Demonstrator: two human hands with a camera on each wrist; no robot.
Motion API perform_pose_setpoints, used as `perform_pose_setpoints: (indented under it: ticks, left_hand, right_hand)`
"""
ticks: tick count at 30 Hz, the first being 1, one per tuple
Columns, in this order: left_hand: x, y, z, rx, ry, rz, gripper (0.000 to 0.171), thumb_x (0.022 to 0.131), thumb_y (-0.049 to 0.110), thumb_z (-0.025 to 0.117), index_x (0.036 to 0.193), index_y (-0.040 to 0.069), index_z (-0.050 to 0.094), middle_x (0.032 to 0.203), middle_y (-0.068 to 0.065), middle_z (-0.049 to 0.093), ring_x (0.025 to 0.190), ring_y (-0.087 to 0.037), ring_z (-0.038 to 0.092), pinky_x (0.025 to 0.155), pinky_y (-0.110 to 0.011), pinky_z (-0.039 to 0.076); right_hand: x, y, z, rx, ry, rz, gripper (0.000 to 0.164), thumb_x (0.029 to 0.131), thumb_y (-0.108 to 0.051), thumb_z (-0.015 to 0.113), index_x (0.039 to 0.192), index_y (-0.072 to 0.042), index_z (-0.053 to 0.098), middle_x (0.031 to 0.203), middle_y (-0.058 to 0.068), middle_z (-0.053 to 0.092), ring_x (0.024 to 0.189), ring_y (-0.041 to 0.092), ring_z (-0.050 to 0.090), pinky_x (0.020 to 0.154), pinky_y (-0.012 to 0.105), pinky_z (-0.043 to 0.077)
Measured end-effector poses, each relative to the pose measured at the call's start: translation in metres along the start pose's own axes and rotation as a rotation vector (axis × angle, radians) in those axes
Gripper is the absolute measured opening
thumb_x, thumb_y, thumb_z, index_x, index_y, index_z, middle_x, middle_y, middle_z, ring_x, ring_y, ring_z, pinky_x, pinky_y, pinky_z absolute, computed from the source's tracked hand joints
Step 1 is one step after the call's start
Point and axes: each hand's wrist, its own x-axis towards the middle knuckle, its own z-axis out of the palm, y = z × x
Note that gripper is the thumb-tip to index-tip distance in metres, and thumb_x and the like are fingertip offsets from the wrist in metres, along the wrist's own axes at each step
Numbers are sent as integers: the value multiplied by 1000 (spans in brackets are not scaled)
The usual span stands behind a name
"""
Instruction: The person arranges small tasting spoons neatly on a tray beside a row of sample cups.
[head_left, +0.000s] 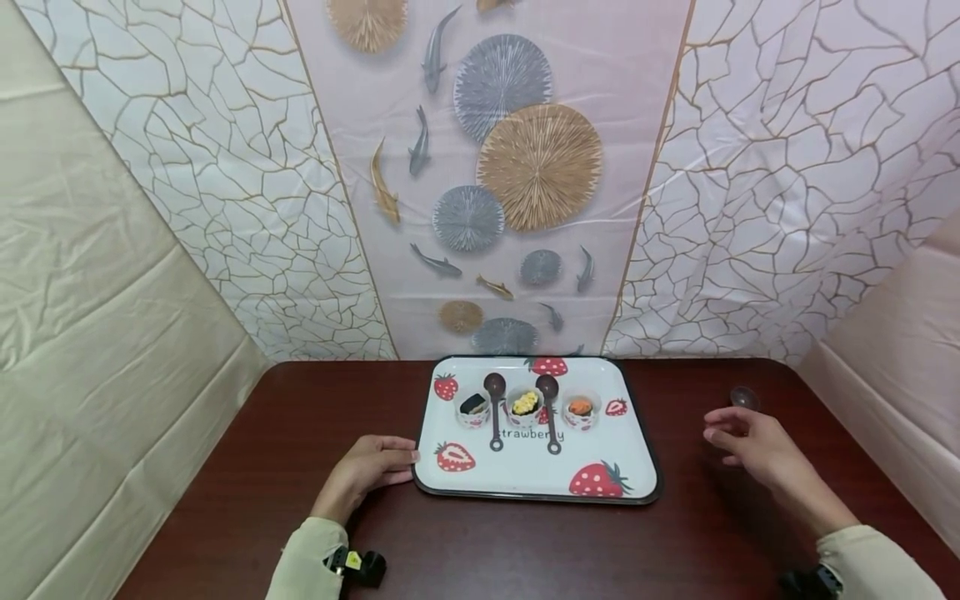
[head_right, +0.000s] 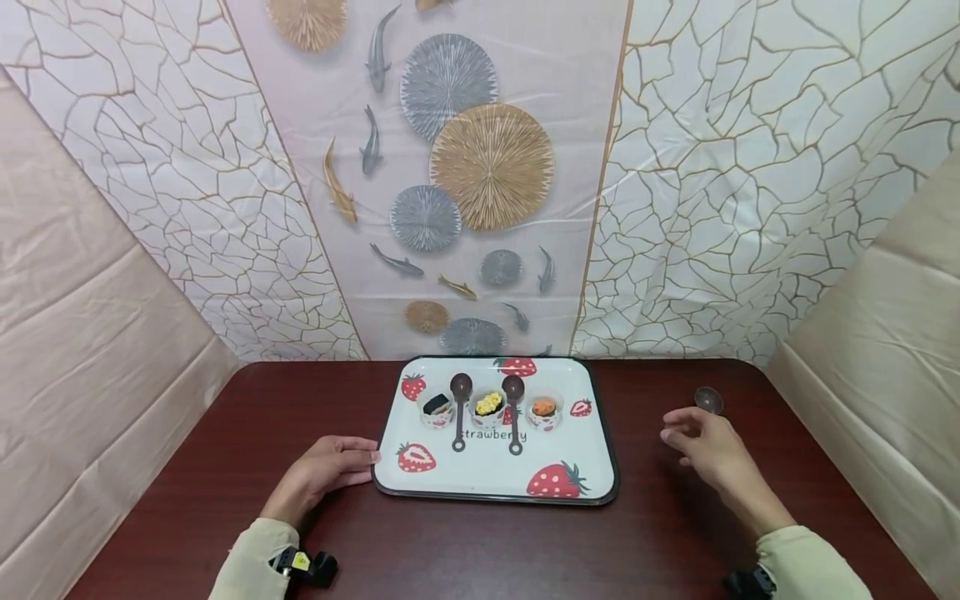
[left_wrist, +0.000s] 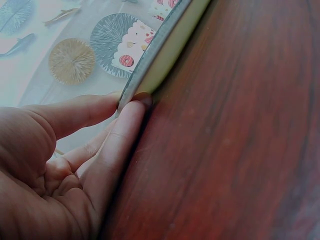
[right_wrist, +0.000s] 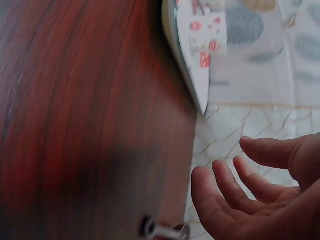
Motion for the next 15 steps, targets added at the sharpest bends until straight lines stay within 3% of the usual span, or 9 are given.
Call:
perform_pose_setpoints:
  ticks: [3,7,11,15]
  left_hand:
    - [1,-1,1,-7,3,-4,39,96,4,75,129,-14,65,107,-15,75,88,-16,75,82,-34,67]
    - [1,0,2,-4,8,-6,38,96,5,75,128,-14,65,107,-15,75,88,-16,75,82,-33,67]
    - [1,0,2,-1,11,-10,38,96,5,75,128,-14,65,107,-16,74,87,-16,75,81,-33,67]
    - [1,-1,3,-3,6,-12,38,96,4,75,128,-14,65,107,-16,74,87,-16,75,82,-33,67]
  right_hand:
    - [2,13,-8,24,-5,34,40,107,-6,60,132,23,50,116,33,68,96,22,72,76,38,67]
    - [5,27,-18,64,-7,83,44,106,-7,61,131,26,47,106,20,74,83,6,68,73,35,67]
    - [7,38,-25,80,-8,154,48,107,-13,60,131,26,45,102,9,71,80,7,64,71,31,65]
    - [7,46,-28,101,1,225,50,107,-17,62,130,24,46,100,8,67,80,9,62,70,30,65]
